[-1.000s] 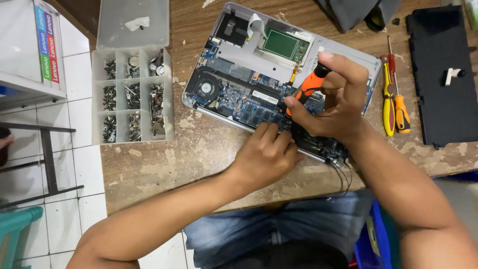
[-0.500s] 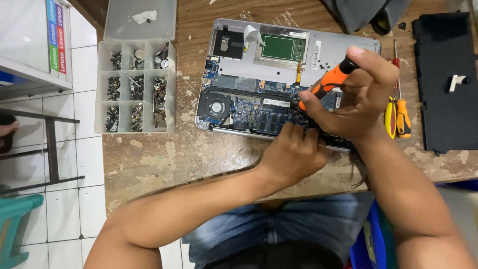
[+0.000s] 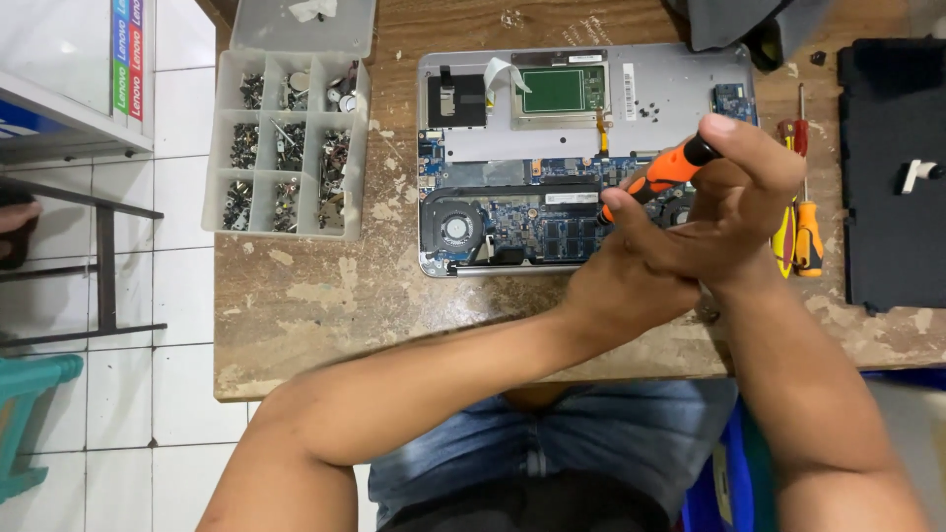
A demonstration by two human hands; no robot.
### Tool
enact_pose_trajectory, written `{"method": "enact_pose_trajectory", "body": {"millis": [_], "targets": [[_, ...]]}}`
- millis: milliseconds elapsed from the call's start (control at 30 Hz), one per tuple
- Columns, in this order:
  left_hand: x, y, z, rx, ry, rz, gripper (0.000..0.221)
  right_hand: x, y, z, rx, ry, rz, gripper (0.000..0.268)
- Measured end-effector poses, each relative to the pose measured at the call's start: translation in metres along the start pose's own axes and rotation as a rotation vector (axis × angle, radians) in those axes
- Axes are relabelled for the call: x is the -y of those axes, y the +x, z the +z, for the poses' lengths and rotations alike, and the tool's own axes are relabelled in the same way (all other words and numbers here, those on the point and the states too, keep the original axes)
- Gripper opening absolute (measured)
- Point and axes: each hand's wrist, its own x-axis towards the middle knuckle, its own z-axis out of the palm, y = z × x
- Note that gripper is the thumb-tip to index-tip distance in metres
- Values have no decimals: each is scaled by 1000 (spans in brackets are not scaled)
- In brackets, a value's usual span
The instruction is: The person is using a screwdriver to work on the internal components of an open laptop, specifically focusing on the motherboard and fan area.
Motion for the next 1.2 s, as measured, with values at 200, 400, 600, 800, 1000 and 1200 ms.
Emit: {"method": "enact_pose_trajectory", "body": {"millis": [200, 400, 600, 800, 1000, 1200], "targets": [[9, 5, -37, 203, 296, 243, 21, -3, -1, -1, 20, -10, 20, 75], [72, 2, -106, 248, -53, 471, 41, 4, 5, 16, -69, -169, 33, 65], [161, 15, -151, 280, -250, 209, 50, 17, -2, 44, -27, -5, 236, 68], [174, 10, -174, 417, -208, 107, 32, 27, 5, 67, 2, 23, 356, 72], [183, 6, -188, 652, -202, 95, 19, 32, 20, 100, 37, 146, 201, 67], [173, 26, -219, 928, -76, -60, 20, 35, 28, 122, 6, 250, 165, 66]]}}
